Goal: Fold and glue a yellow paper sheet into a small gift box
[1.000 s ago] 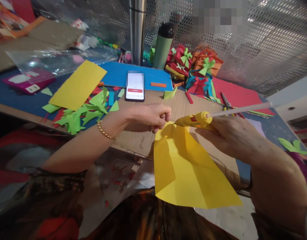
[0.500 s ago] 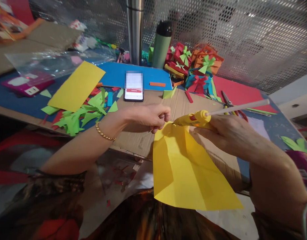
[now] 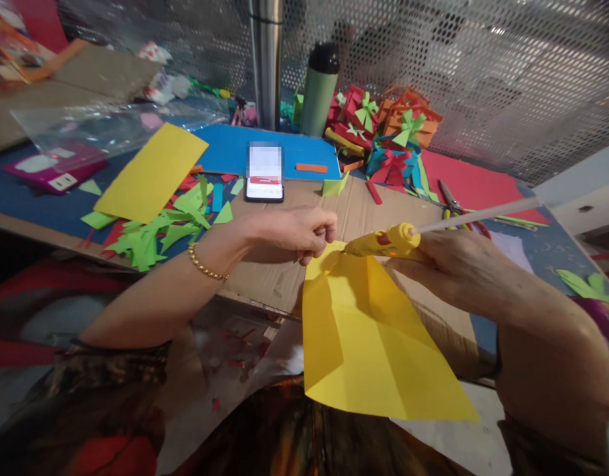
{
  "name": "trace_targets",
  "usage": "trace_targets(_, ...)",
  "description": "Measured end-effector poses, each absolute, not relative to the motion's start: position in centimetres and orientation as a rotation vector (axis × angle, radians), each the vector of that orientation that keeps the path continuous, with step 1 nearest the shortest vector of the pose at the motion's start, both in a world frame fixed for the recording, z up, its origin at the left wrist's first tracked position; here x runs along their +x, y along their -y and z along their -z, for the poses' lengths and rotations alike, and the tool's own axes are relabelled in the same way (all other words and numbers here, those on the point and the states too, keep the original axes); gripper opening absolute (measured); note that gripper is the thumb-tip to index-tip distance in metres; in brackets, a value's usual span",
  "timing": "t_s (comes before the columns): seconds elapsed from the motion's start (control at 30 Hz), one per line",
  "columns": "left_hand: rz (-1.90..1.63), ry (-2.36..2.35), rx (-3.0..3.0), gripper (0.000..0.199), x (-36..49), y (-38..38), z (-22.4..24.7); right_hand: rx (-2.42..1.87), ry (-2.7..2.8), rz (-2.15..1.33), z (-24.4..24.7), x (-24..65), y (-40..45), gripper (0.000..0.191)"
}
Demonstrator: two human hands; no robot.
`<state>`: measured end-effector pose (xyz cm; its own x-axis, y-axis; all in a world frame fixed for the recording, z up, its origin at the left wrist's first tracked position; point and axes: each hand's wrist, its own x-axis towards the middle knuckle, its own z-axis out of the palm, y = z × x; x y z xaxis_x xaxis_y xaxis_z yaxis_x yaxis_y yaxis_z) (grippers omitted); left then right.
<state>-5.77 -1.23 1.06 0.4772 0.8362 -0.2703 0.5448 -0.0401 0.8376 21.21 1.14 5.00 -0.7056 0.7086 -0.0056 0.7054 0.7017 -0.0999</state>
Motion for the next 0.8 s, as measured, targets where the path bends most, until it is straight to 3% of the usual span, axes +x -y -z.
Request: trace_targets(0.8, -0.328, -1.236, 1.719, 0.018, -5.40, 1.42, -1.95, -1.070, 2.830, -0.058, -4.79, 21.28, -1.46, 0.042)
